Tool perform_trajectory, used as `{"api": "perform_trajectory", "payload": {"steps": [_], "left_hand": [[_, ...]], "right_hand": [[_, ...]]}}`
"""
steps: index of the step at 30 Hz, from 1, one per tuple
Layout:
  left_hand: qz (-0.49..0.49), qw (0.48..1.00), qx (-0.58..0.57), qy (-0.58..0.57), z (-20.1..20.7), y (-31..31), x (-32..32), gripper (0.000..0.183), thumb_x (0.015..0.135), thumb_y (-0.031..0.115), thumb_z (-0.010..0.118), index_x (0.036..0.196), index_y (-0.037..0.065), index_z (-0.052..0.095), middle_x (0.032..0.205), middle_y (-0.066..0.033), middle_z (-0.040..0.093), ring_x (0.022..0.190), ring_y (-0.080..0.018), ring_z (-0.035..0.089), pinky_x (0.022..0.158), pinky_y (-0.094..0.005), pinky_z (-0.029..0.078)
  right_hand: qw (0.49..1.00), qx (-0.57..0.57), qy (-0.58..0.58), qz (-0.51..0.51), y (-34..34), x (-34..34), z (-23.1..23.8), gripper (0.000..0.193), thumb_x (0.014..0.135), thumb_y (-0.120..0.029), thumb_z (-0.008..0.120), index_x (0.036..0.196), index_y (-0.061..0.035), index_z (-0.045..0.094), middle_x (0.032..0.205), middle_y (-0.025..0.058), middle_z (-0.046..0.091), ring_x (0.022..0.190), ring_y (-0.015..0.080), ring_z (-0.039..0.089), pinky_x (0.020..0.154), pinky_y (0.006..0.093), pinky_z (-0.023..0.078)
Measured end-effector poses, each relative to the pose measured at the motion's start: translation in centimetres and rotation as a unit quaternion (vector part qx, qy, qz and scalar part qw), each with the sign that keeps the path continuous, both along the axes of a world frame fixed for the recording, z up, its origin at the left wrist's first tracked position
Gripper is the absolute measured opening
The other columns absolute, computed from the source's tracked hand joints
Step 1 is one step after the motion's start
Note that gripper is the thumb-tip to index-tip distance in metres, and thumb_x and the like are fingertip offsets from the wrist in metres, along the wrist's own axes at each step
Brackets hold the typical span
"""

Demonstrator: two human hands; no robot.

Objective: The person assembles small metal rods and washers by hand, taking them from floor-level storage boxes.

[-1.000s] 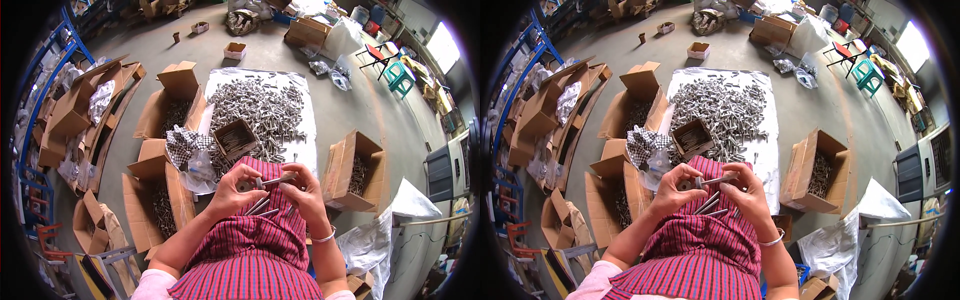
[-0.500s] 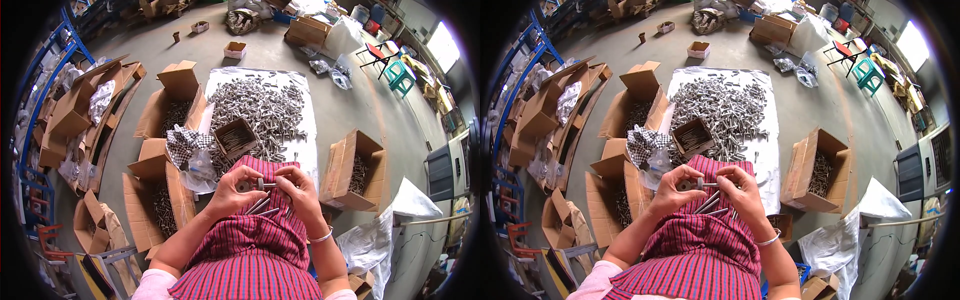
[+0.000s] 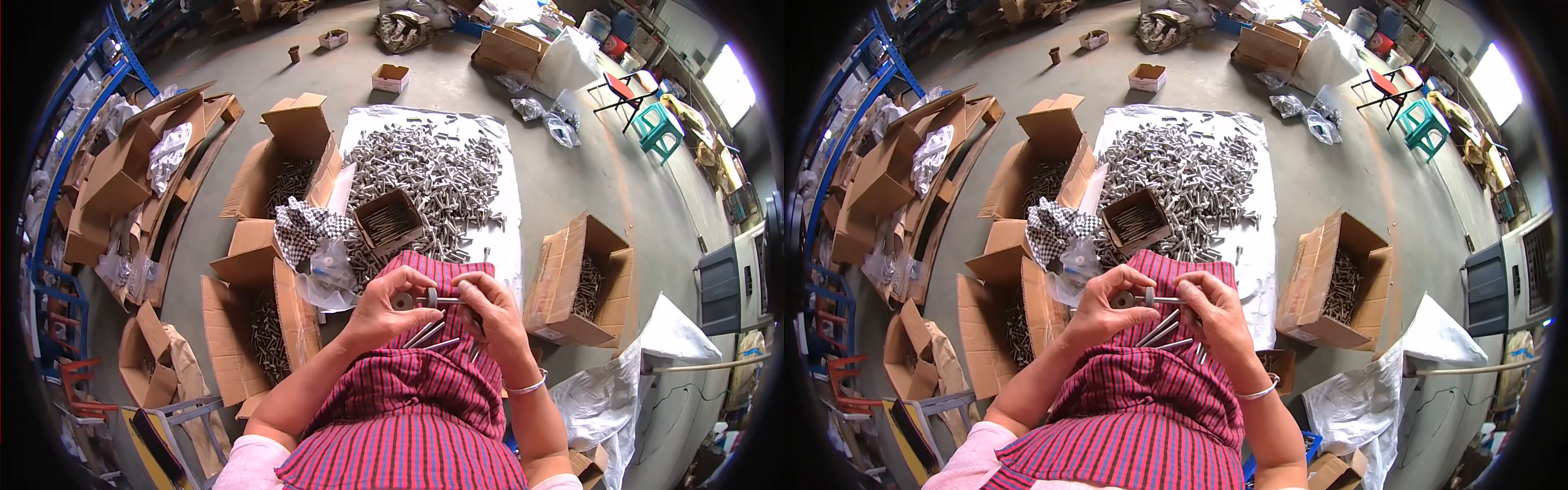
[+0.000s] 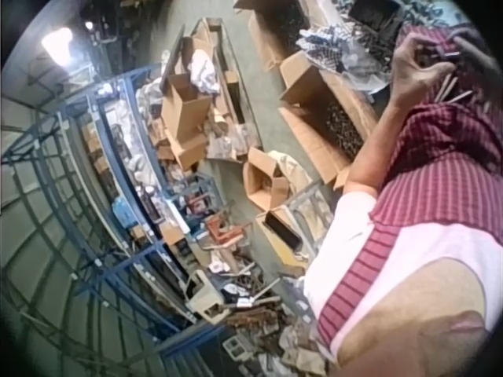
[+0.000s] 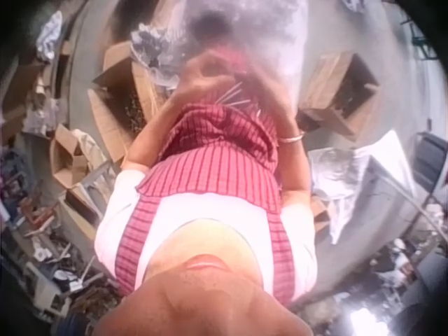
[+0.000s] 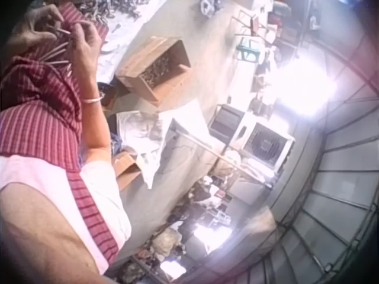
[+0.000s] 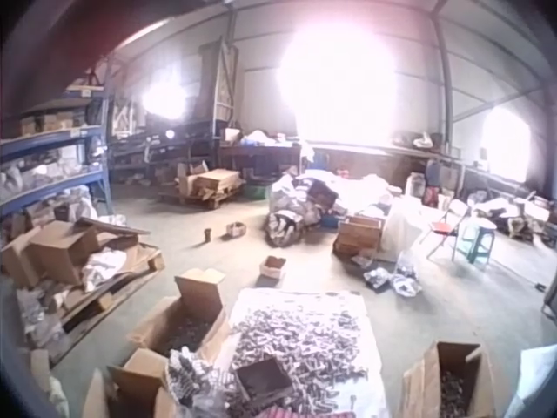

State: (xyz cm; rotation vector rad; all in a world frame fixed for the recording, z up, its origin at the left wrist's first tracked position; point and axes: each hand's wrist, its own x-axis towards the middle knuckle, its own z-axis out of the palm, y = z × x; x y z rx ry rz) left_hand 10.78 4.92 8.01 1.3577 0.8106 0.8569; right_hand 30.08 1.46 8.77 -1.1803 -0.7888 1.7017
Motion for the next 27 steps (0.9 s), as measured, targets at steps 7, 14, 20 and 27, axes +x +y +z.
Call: {"api": "perform_trajectory", "payload": {"steps": [7,14,20,27], "left_hand": [[-0.002,1.0,-0.01,0.003,0.0,-0.1,-0.7,0.034,0.071,0.011,0.076,0.099,0.004,0.057,0.082,0.0014,0.06,0.072,-0.0012,0.052,0.063,-0.0165,0.043],[-0.007,1.0,0.027,-0.013,0.4,0.3,-0.9,0.035,0.07,0.009,0.076,0.099,0.004,0.058,0.081,0.0029,0.058,0.073,-0.0023,0.052,0.064,-0.0182,0.044],[-0.011,0.998,0.053,0.025,-0.1,0.1,-0.8,0.036,0.066,0.004,0.077,0.097,0.004,0.058,0.083,0.0027,0.059,0.075,-0.0022,0.052,0.067,-0.0173,0.042],[0.001,0.997,0.071,0.025,-0.7,0.1,-0.5,0.039,0.066,0.005,0.077,0.099,0.004,0.058,0.082,0.0034,0.059,0.074,-0.0012,0.051,0.065,-0.0166,0.041]], "right_hand": [[0.999,-0.014,0.029,-0.018,0.3,-0.1,0.4,0.024,0.084,-0.009,0.058,0.106,-0.0026,0.051,0.068,-0.0008,0.049,0.046,0.0016,0.04,0.035,0.0159,0.024],[0.998,0.013,-0.039,-0.044,0.4,-1.2,2.5,0.02,0.085,-0.017,0.059,0.1,-0.0042,0.055,0.065,-0.0041,0.049,0.049,0.0007,0.039,0.038,0.0153,0.025],[0.999,0.039,-0.009,-0.019,-0.1,-0.6,1.5,0.021,0.088,-0.021,0.056,0.1,-0.0032,0.055,0.063,-0.0036,0.049,0.046,0.0015,0.04,0.038,0.0151,0.026],[0.999,0.026,0.021,-0.025,-0.2,-0.4,0.2,0.022,0.088,-0.02,0.056,0.102,-0.0031,0.054,0.067,-0.0016,0.049,0.044,0.0017,0.038,0.037,0.0159,0.026]]}}
